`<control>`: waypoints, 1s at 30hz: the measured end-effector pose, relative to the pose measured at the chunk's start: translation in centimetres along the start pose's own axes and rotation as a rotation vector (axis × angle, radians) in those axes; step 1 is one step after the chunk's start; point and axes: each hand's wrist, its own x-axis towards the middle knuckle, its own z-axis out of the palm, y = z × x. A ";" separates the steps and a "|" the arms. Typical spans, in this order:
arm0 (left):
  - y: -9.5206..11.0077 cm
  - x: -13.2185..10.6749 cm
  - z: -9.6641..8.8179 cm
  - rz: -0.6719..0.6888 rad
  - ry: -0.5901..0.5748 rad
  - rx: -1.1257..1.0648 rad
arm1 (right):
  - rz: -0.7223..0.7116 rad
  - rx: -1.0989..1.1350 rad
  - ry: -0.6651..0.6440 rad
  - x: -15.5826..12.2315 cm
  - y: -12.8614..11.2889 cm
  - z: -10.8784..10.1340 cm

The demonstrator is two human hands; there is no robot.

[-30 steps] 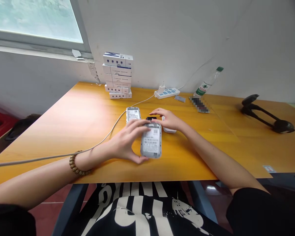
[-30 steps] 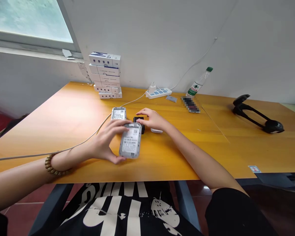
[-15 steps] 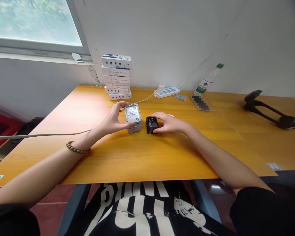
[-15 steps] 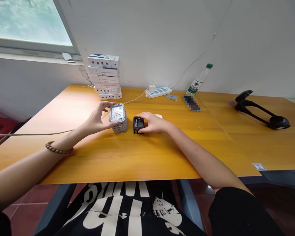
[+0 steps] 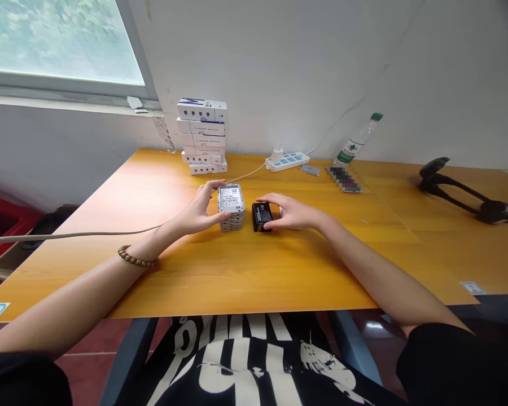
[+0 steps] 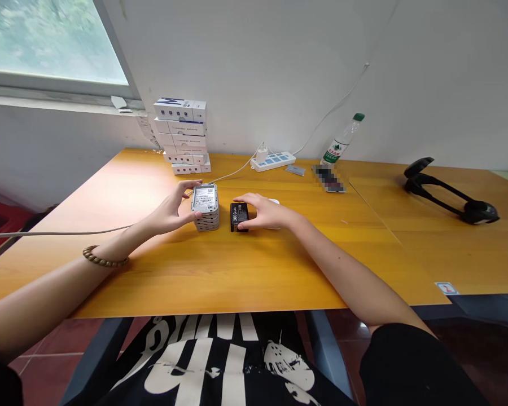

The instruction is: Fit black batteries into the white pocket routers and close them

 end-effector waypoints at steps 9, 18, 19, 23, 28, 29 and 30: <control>-0.2 -0.2 0.0 -0.014 0.002 -0.032 | 0.131 0.134 0.458 1.5 7.6 -1.9; -3.6 0.5 0.9 -0.103 0.225 -0.269 | 0.351 -0.143 0.497 2.1 14.0 -1.5; -4.1 0.6 1.0 -0.165 0.247 -0.294 | 0.351 -0.169 0.482 2.1 14.0 -1.4; -4.9 1.0 1.5 -0.322 0.148 -0.216 | 0.338 -0.277 0.453 2.4 14.1 -0.7; -5.0 1.4 1.4 -0.342 0.114 -0.109 | 0.284 -0.356 0.422 2.4 15.0 -0.8; -5.1 1.6 1.3 -0.343 0.107 -0.087 | 0.277 -0.363 0.419 2.4 15.3 -0.9; -5.3 1.9 1.2 -0.341 0.095 -0.063 | 0.271 -0.368 0.417 2.4 15.6 -1.0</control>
